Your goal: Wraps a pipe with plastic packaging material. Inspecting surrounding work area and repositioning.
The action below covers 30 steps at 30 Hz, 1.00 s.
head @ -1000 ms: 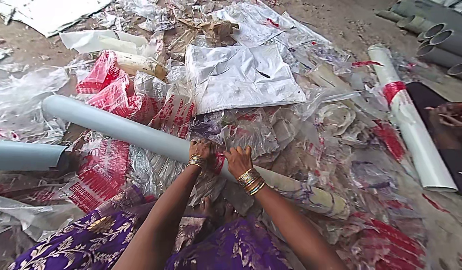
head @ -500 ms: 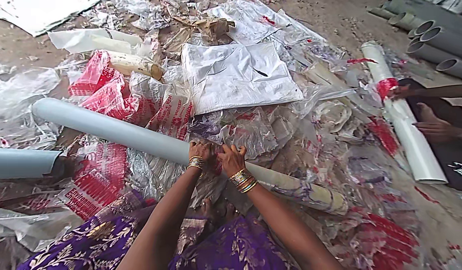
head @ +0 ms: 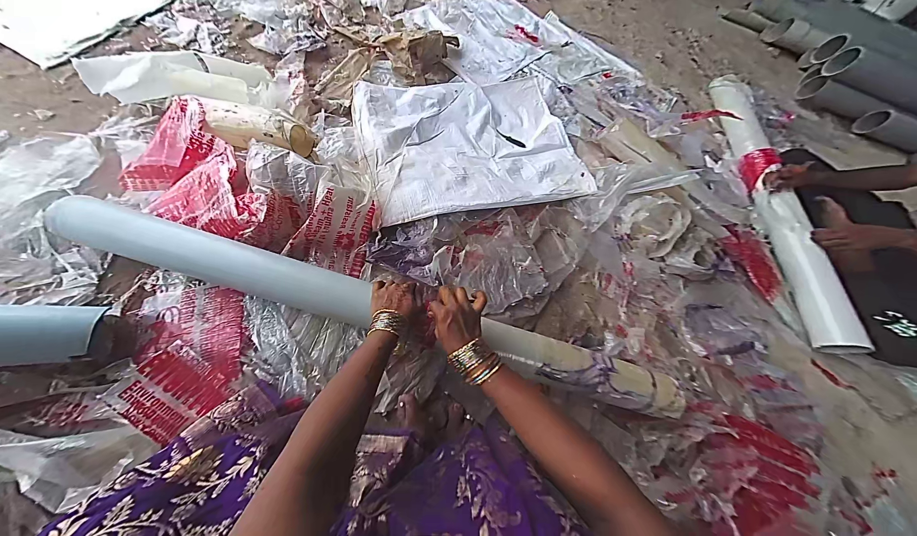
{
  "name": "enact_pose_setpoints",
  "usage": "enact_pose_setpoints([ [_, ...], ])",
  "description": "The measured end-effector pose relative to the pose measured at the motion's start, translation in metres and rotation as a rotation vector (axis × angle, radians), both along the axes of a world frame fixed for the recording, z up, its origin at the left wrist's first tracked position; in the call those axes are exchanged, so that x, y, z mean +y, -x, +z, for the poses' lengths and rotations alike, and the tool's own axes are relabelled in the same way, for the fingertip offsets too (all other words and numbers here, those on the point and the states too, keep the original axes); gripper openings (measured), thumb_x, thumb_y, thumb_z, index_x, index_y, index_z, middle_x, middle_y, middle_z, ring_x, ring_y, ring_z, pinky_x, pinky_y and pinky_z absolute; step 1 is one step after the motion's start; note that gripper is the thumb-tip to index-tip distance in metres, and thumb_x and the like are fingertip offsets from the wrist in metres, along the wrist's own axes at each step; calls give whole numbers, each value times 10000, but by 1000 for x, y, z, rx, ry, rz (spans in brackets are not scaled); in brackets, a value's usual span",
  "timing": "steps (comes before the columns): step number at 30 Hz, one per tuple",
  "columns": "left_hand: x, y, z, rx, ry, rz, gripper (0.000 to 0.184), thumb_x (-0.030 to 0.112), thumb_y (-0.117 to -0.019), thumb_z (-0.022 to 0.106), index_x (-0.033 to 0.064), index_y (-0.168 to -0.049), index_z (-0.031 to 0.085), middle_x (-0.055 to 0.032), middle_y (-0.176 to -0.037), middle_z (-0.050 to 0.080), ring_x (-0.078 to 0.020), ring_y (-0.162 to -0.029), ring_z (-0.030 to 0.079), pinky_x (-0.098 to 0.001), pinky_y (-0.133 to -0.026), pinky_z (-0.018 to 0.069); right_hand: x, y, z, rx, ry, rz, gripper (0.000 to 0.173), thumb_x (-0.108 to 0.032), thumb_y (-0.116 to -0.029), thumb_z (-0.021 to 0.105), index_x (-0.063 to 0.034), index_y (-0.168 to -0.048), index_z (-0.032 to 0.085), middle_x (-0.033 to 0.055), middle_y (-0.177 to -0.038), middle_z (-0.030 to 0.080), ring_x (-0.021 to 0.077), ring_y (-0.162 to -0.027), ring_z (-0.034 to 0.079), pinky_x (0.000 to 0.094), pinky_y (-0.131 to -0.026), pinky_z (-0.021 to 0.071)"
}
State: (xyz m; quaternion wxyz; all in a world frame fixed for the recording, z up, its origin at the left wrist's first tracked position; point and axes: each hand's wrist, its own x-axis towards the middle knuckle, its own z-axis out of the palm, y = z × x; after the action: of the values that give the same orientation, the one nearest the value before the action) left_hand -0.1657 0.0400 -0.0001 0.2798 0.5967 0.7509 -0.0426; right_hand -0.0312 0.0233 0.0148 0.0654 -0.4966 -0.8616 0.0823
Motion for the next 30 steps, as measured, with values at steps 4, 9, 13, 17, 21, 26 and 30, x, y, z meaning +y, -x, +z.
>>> enact_pose_setpoints([
  [4,1,-1,-1,22,6,-11,516,361,-1110,285,70,-1331,649,-189,-1322,678,-341,-1324,583,-536,-1170,322,-9,4,-9,-44,-199,51,179,10,-891,614,-30,-924,786,137,-1166,746,370,-1073,693,644,-961,426],
  [9,-2,-1,2,24,10,0,511,345,-1107,292,54,-1342,641,-195,-1334,670,-340,-1337,574,-527,-1189,301,-11,-1,-22,-22,-374,91,135,-4,-841,658,-55,-847,783,72,-1117,771,305,-982,720,558,-848,485],
  [13,-2,-1,-1,22,0,0,519,340,-1106,288,39,-1335,643,-212,-1322,672,-351,-1331,577,-535,-1183,313,-8,-23,-24,-17,-386,118,149,-6,-848,664,-60,-886,798,76,-1108,775,316,-947,722,568,-838,480],
  [17,-1,0,-2,29,20,-6,528,354,-1108,277,48,-1351,633,-205,-1344,662,-348,-1345,566,-535,-1189,305,-2,-51,-27,-47,-402,116,113,10,-818,680,-64,-783,756,74,-1077,776,320,-922,725,574,-818,483],
  [21,-2,0,-4,41,11,-4,524,345,-1103,278,46,-1322,648,-206,-1311,676,-352,-1324,581,-533,-1175,318,3,-82,-27,-59,-342,85,120,34,-813,673,-46,-781,756,88,-1059,769,345,-909,714,608,-829,468],
  [26,-4,-1,-1,32,16,4,509,343,-1102,299,48,-1330,645,-209,-1321,672,-357,-1334,572,-538,-1180,313,3,-122,-20,-99,-206,27,147,70,-823,651,-13,-841,771,139,-1124,758,413,-1001,700,678,-897,428],
  [30,-6,-1,-3,40,8,5,514,340,-1103,288,49,-1331,647,-210,-1318,673,-351,-1337,569,-535,-1184,304,0,-159,-15,-154,-88,-63,169,73,-852,631,-1,-901,774,168,-1164,739,449,-1074,670,714,-931,393],
])
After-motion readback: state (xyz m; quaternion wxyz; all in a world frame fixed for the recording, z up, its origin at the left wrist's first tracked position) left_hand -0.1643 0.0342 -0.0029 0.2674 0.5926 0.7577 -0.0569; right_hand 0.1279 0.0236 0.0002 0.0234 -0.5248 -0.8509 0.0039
